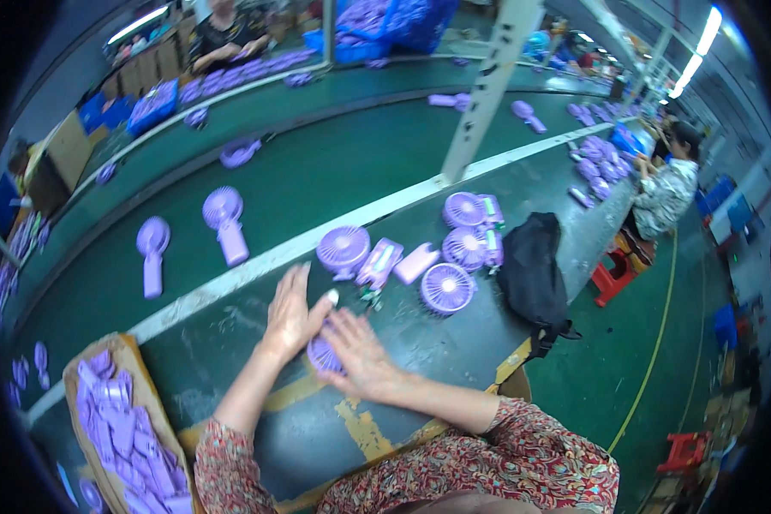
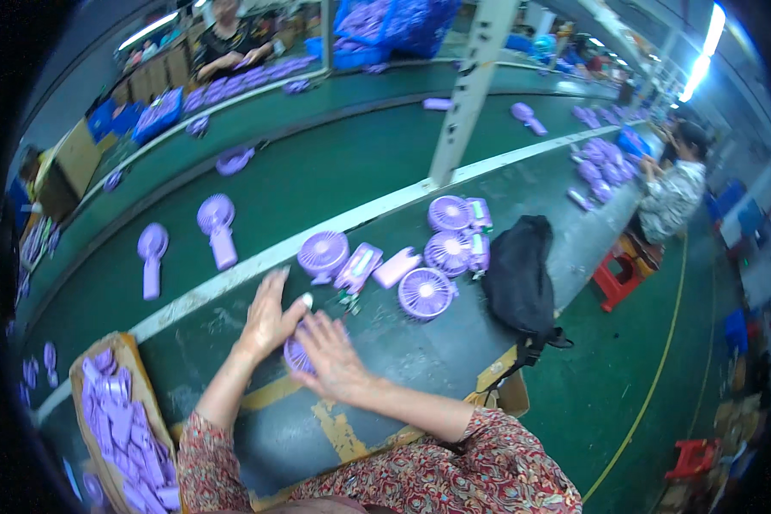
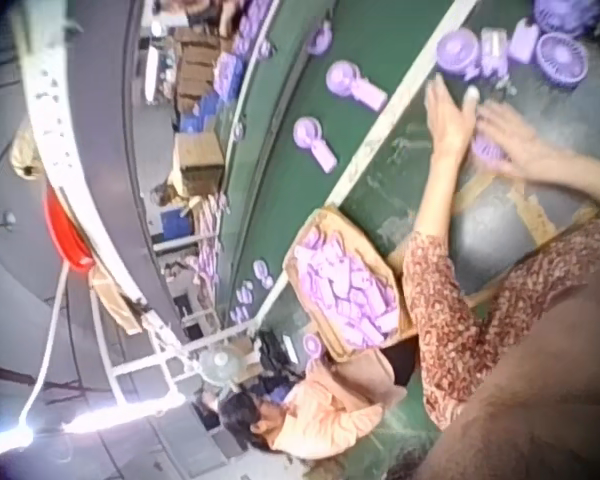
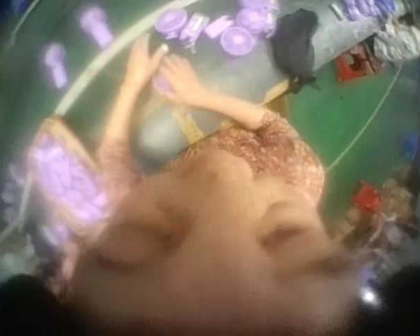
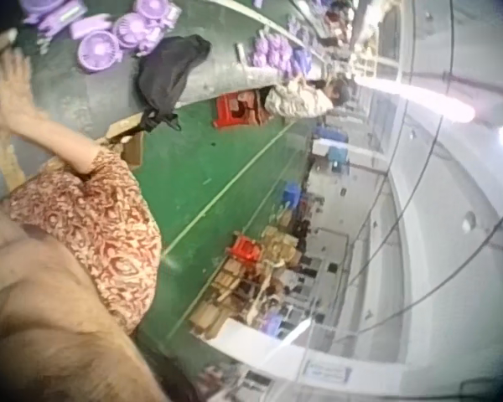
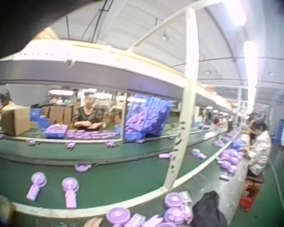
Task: The person assembles portable fans by aligning internal components, snapping plastic handle casings onto the fan bodies by hand, and placing the assembled fans onto the conveyor belt.
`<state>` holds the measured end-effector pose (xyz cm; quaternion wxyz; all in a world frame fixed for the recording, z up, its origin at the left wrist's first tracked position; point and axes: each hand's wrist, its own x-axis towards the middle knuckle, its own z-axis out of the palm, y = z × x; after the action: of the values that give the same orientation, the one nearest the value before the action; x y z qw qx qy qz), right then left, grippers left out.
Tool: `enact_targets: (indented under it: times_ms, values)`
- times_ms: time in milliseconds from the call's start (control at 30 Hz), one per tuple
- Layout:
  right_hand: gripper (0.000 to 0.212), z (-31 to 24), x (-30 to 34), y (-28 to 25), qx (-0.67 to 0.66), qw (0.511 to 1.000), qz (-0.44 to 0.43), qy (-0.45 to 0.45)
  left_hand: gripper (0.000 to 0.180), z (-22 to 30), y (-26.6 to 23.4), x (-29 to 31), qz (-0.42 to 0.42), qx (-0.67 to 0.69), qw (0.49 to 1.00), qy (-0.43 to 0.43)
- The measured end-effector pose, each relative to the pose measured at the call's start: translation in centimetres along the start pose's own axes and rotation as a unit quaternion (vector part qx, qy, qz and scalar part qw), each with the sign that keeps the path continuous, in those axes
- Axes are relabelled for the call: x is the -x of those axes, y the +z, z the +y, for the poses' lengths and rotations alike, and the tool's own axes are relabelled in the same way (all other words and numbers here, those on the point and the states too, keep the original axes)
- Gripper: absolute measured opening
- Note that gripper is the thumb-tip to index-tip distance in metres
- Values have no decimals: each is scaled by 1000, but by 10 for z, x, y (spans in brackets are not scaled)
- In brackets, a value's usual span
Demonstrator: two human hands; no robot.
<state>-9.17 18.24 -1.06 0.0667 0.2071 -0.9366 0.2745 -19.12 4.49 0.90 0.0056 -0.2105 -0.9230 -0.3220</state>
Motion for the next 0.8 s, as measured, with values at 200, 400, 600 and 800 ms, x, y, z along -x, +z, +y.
enact_targets:
  times_ms: [200, 400, 600, 800]
  values:
    - [57, 1, 23, -15, -272, 962, 18, 13, 66, 14, -17, 60, -54, 139, 986, -81]
    - [44, 46, 14, -8, -72, 997, 7, -25, 76, 26, -9, 90, -101, 24, 994, -45]
    - [46, 57, 7, -14, 21, 996, -24, -86, 66, 36, -29, 77, -226, 121, 954, -157]
    - [41, 53, 3, -74, -110, 987, 88, -77, 47, 93, -66, 63, -69, 270, 957, -85]
